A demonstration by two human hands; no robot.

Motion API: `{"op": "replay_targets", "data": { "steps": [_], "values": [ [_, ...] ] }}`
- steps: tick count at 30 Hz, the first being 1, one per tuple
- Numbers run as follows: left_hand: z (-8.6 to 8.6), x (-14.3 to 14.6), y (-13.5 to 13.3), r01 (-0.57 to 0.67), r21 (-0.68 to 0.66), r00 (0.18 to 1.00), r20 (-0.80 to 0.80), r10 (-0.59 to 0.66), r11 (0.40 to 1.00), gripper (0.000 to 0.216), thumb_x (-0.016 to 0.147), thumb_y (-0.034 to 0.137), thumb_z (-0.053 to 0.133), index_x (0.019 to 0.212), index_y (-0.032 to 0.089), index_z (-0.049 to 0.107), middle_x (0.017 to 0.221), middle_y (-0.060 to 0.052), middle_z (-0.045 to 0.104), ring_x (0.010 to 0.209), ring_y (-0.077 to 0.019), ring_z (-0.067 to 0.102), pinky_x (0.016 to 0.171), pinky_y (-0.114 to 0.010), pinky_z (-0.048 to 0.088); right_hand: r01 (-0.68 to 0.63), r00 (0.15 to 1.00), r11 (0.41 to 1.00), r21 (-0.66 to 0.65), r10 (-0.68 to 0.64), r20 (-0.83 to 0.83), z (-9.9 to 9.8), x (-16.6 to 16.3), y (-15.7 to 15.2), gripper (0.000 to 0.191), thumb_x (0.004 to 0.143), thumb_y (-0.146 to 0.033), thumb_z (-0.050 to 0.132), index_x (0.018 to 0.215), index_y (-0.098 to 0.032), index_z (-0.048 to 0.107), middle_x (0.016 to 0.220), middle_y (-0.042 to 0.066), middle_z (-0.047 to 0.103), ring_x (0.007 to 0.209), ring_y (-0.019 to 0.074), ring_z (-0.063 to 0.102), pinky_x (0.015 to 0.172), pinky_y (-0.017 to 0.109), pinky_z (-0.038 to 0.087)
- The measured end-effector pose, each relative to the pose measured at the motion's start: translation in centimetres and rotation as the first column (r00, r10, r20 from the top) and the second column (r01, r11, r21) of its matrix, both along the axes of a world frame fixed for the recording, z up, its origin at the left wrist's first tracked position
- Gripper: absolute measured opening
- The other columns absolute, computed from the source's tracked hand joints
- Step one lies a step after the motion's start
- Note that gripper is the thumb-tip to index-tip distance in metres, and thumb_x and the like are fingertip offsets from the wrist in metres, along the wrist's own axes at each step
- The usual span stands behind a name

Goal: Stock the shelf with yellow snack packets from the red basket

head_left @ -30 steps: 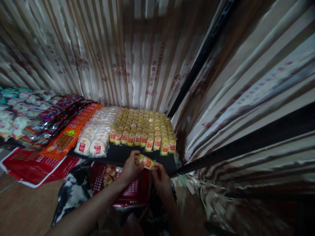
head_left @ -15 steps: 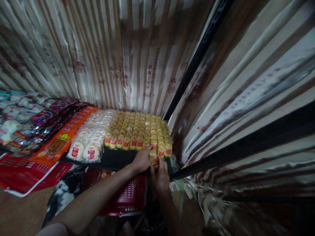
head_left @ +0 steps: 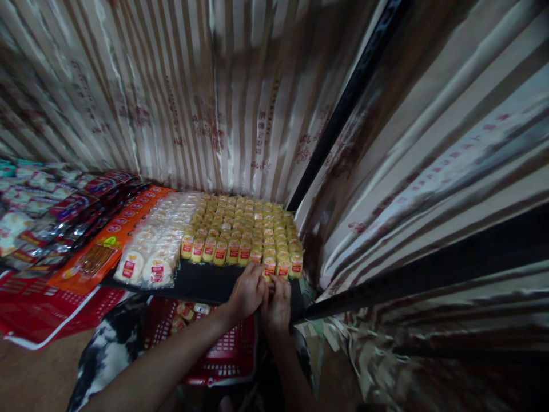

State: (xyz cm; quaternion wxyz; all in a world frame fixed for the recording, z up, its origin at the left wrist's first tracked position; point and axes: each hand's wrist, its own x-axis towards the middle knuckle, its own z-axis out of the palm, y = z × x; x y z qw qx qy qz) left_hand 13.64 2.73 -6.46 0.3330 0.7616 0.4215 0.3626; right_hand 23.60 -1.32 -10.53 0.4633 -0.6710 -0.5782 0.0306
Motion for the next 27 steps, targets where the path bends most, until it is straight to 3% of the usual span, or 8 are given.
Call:
{"op": "replay_targets", "data": {
  "steps": [4,9,14,18,22,24,25,27],
  "values": [
    [0.4,-0.2,-0.8,0.047,0.004,0.999,-0.02,-0.047,0.999,0.033,0.086,0.018,0.033,0.113,0.02,0.053,0.106,-0.008,0.052,0.097,-0.0159,0.052,0.09,-0.03,0.044,0.008,1.0,0.999,-0.034,-0.007,0.025,-0.5,0.1,-0.1,0.036,0.09,-0.036,0.032,0.116,-0.017,0.049,0.103,0.012,0.046,0.096,0.021,0.049,0.08,0.038,0.045],
    [-0.7,0.2,-1.0,0.103,-0.025,0.995,-0.005,-0.103,0.994,0.037,0.086,0.017,0.033,0.118,0.017,0.05,0.117,-0.009,0.05,0.107,-0.0173,0.049,0.098,-0.032,0.04,-0.032,0.999,0.999,-0.026,0.033,0.042,-1.2,0.5,0.2,0.039,0.089,-0.035,0.032,0.121,-0.02,0.047,0.105,0.011,0.046,0.099,0.0214,0.049,0.082,0.039,0.045],
    [-1.2,0.3,-1.5,0.045,-0.049,0.999,0.012,-0.045,0.998,0.034,0.084,0.015,0.035,0.111,0.017,0.054,0.115,-0.01,0.051,0.105,-0.0177,0.05,0.094,-0.032,0.042,-0.034,0.999,0.998,-0.049,0.035,0.028,-0.7,0.6,0.2,0.04,0.089,-0.038,0.03,0.116,-0.017,0.051,0.104,0.012,0.048,0.098,0.0215,0.049,0.084,0.039,0.044],
    [-1.2,-1.4,-3.6,-0.048,-0.074,0.998,0.029,0.051,0.996,0.028,0.081,0.011,0.035,0.091,0.017,0.06,0.093,-0.007,0.056,0.088,-0.0153,0.054,0.081,-0.028,0.045,-0.046,0.998,0.998,-0.041,0.044,-0.034,0.5,-0.4,-0.8,0.038,0.089,-0.036,0.03,0.109,-0.014,0.054,0.101,0.013,0.055,0.093,0.02,0.053,0.084,0.037,0.044],
    [-3.1,-4.9,-7.1,-0.059,-0.165,0.997,0.044,0.067,0.984,0.027,0.079,0.009,0.036,0.084,0.018,0.061,0.088,-0.006,0.058,0.085,-0.0151,0.054,0.078,-0.027,0.044,-0.147,0.977,0.967,-0.208,0.109,-0.185,0.6,-3.0,-3.1,0.035,0.088,-0.035,0.031,0.107,-0.016,0.053,0.089,0.009,0.062,0.077,0.0163,0.059,0.075,0.031,0.047],
    [-5.0,-7.1,-8.4,-0.068,-0.312,0.998,-0.005,0.07,0.948,0.026,0.078,0.009,0.04,0.085,0.018,0.063,0.09,-0.006,0.06,0.088,-0.0165,0.054,0.08,-0.029,0.043,-0.259,0.954,0.918,-0.301,0.194,-0.229,-0.3,-4.7,-4.1,0.034,0.088,-0.035,0.032,0.104,-0.017,0.055,0.087,0.008,0.065,0.077,0.0167,0.061,0.072,0.029,0.047],
    [-6.2,-8.2,-8.7,-0.109,-0.418,0.994,-0.045,0.1,0.902,0.024,0.076,0.009,0.043,0.083,0.019,0.064,0.09,-0.005,0.062,0.087,-0.0168,0.055,0.079,-0.029,0.043,-0.331,0.936,0.881,-0.337,0.261,-0.237,-1.0,-5.7,-4.5,0.033,0.088,-0.034,0.032,0.102,-0.017,0.057,0.089,0.009,0.065,0.079,0.0172,0.062,0.073,0.029,0.047],
    [-8.4,-10.6,-8.5,-0.313,-0.644,0.949,-0.186,0.253,0.699,0.021,0.074,0.006,0.046,0.074,0.017,0.063,0.085,-0.004,0.063,0.084,-0.0167,0.058,0.077,-0.028,0.044,-0.447,0.894,0.773,-0.45,0.372,-0.249,-2.9,-7.5,-4.9,0.033,0.087,-0.029,0.031,0.1,-0.018,0.059,0.093,0.009,0.066,0.085,0.0193,0.062,0.078,0.032,0.046]
  ]
}}
